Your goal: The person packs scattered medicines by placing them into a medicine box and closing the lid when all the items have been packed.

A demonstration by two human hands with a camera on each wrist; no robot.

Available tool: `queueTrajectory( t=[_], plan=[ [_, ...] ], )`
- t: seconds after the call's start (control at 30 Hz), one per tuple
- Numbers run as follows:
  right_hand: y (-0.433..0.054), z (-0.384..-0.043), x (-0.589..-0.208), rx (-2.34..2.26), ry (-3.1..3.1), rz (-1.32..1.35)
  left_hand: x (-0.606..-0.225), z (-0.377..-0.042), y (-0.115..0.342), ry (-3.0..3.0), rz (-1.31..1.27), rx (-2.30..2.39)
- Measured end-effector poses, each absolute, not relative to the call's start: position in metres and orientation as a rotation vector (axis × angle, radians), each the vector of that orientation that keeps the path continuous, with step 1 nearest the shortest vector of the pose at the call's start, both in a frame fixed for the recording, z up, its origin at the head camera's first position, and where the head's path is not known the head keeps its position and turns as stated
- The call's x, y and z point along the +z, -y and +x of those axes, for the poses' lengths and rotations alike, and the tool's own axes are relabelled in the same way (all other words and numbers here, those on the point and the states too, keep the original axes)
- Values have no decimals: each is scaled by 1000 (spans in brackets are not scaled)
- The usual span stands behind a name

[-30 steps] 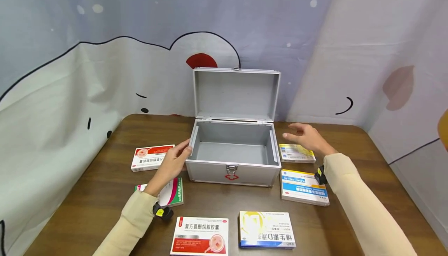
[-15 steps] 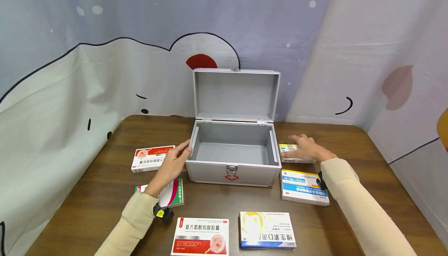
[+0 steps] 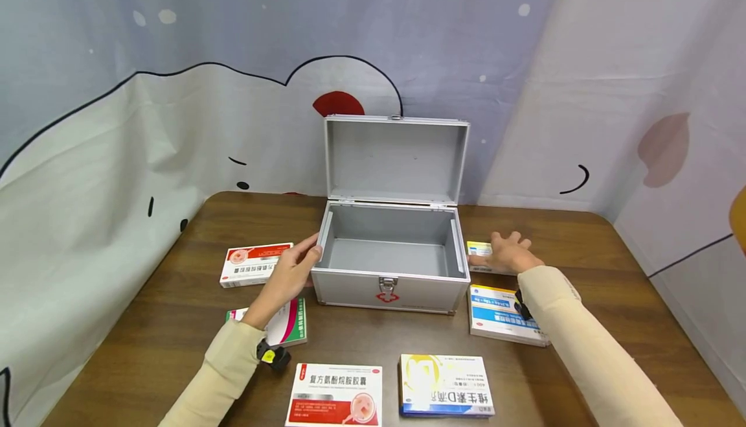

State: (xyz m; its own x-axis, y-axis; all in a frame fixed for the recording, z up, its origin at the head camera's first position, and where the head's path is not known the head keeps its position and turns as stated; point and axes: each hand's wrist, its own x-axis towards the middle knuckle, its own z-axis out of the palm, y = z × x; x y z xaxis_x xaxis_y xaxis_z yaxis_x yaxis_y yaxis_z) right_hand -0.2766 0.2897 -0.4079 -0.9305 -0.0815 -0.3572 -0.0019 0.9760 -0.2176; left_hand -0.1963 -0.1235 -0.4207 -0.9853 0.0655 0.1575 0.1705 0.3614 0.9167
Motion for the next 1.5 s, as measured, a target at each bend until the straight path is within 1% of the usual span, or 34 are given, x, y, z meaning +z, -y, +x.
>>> queueTrajectory(
  t=[0.3,0.6,0.97,1.27,1.5],
  plan=[
    [-288,-271,-402,-281,-2702,79,-420,-196,123,2512,-221,-1700],
    [-287,-269,-403,-290,-2679,50,-419,-196,126,2516,-197,-1661],
    [-281,-271,-405,-295,-2693,91,-419,-196,124,2511,-203,-1708],
    [-289,-272,-385,-320,-2745,25,-421,-197,123,2504,-216,-1682],
    [-293,-271,-358,-363,-2803,-62,-421,-196,123,2500,-200,-1730]
  ],
)
